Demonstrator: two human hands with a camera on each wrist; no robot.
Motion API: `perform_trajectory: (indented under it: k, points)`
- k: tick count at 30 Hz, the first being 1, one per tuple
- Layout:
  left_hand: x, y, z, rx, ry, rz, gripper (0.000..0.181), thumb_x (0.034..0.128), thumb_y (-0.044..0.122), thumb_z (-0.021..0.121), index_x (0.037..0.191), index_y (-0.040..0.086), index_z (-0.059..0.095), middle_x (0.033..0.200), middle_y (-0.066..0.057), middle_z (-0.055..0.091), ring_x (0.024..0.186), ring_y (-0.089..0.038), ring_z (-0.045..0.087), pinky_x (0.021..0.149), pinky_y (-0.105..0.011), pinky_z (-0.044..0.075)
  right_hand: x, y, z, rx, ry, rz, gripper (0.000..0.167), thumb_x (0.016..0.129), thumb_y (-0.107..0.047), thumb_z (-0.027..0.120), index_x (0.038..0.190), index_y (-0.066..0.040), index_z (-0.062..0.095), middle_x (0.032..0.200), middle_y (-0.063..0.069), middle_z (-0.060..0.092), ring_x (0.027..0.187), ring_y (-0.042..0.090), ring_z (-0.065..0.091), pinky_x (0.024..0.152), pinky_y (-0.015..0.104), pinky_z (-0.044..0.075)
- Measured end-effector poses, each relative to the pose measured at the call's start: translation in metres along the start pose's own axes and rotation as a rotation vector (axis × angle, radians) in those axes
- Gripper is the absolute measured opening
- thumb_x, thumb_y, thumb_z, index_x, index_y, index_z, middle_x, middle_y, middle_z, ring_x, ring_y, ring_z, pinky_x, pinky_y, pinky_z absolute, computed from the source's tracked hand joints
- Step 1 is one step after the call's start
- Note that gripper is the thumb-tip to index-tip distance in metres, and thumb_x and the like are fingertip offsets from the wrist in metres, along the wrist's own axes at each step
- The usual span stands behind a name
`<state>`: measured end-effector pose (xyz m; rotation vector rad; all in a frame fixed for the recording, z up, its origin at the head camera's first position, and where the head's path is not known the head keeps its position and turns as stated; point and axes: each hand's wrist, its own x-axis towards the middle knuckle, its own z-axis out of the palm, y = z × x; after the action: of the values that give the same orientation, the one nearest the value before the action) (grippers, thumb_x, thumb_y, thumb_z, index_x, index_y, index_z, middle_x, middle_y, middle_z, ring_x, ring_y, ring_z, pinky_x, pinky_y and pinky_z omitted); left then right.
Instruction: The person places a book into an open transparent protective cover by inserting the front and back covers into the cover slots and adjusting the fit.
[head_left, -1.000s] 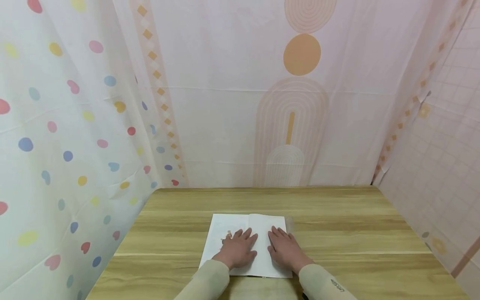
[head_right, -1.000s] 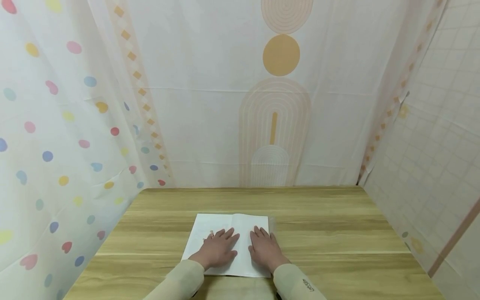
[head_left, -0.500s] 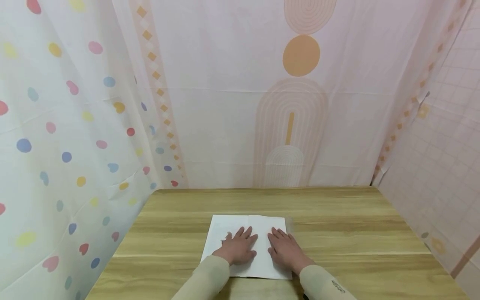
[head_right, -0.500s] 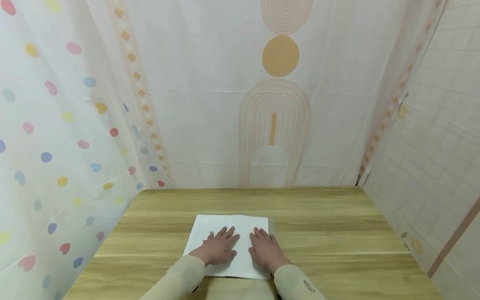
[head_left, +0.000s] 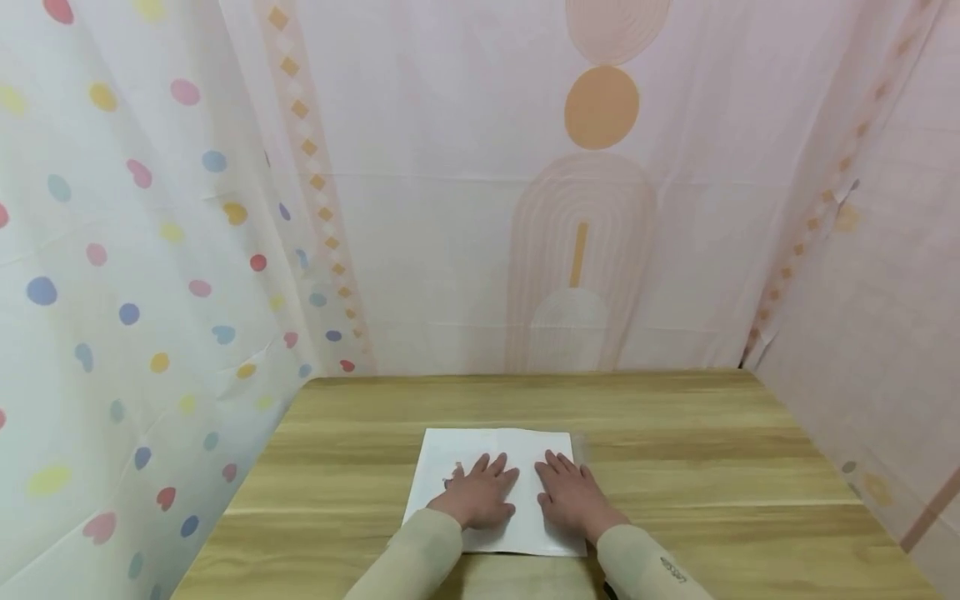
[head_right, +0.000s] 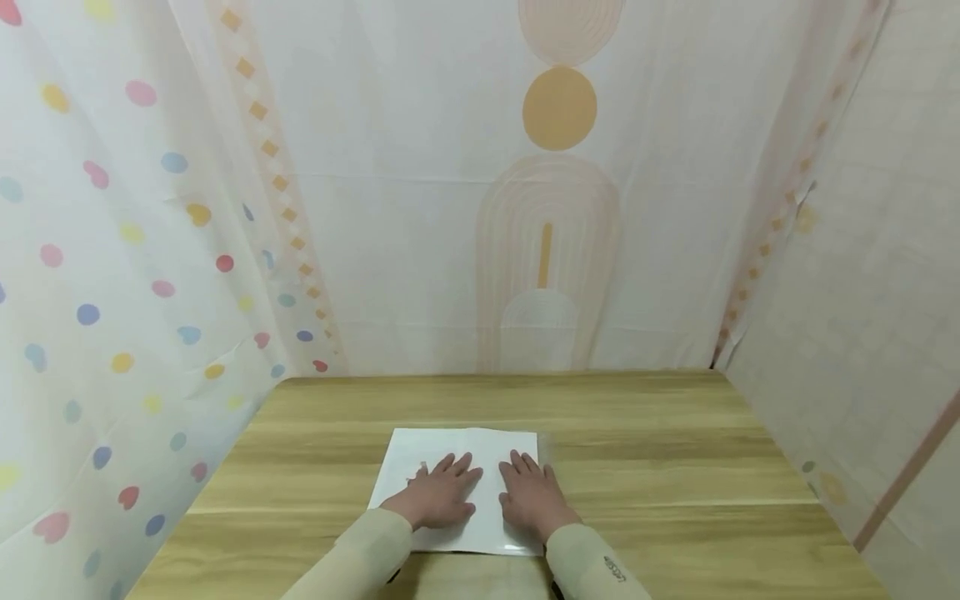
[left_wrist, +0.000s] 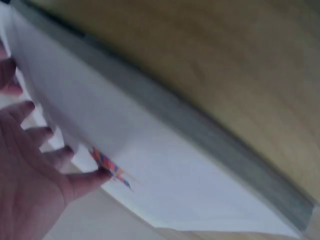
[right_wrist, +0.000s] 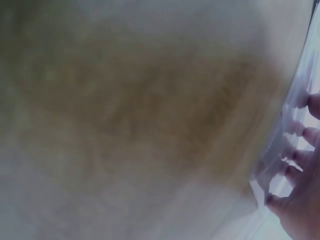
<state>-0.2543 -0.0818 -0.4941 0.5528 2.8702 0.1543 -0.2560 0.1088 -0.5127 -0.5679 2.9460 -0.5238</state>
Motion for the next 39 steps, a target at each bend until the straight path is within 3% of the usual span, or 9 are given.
perform_trajectory:
  k: [4,13,18,27,39]
  points:
    - [0.000,-0.004,-0.001,-0.043,-0.021,0.002,0.065,0.0907,0.041,0.065,0.149,0.019,0.046,0.160,-0.010,0.030,0.147,-0.031,0.026,0.112,-0.064,0.023,0.002,0.000,0.000,-0.020,-0.012,0.004,0.050,0.099,-0.024,0.055,0.144,-0.004,0.048,0.154,0.019,0.037,0.142,0.039,0.032,0.111,0.066,0.022]
    - [0.004,0.002,0.004,0.023,-0.007,0.025,0.065,0.0911,0.045,0.062,0.149,0.019,0.047,0.160,-0.010,0.031,0.146,-0.031,0.027,0.111,-0.064,0.025,0.012,-0.008,-0.009,-0.042,-0.082,0.087,0.055,0.090,-0.014,0.066,0.140,0.001,0.049,0.152,0.023,0.039,0.140,0.042,0.034,0.109,0.064,0.028]
    - [0.004,0.002,0.002,0.036,-0.016,0.015,0.065,0.0910,0.046,0.062,0.149,0.020,0.047,0.160,-0.009,0.031,0.146,-0.029,0.027,0.112,-0.062,0.025,0.014,-0.009,-0.010,-0.041,-0.070,0.076,0.055,0.089,-0.013,0.067,0.139,0.003,0.049,0.150,0.025,0.040,0.139,0.044,0.035,0.109,0.061,0.032]
    - [0.004,0.000,0.000,0.010,-0.027,0.018,0.067,0.0896,0.046,0.064,0.149,0.020,0.047,0.160,-0.010,0.030,0.147,-0.030,0.026,0.112,-0.063,0.024,0.017,-0.006,-0.005,-0.004,-0.092,0.084,0.054,0.091,-0.013,0.063,0.141,0.001,0.047,0.153,0.024,0.036,0.141,0.044,0.032,0.112,0.061,0.027]
    - [0.004,0.001,-0.002,0.050,-0.007,0.023,0.065,0.0896,0.047,0.063,0.148,0.021,0.049,0.159,-0.010,0.033,0.146,-0.030,0.029,0.110,-0.064,0.028,0.019,-0.004,-0.010,-0.010,-0.067,0.060,0.052,0.090,-0.012,0.063,0.139,0.002,0.049,0.151,0.025,0.039,0.139,0.045,0.035,0.110,0.062,0.029]
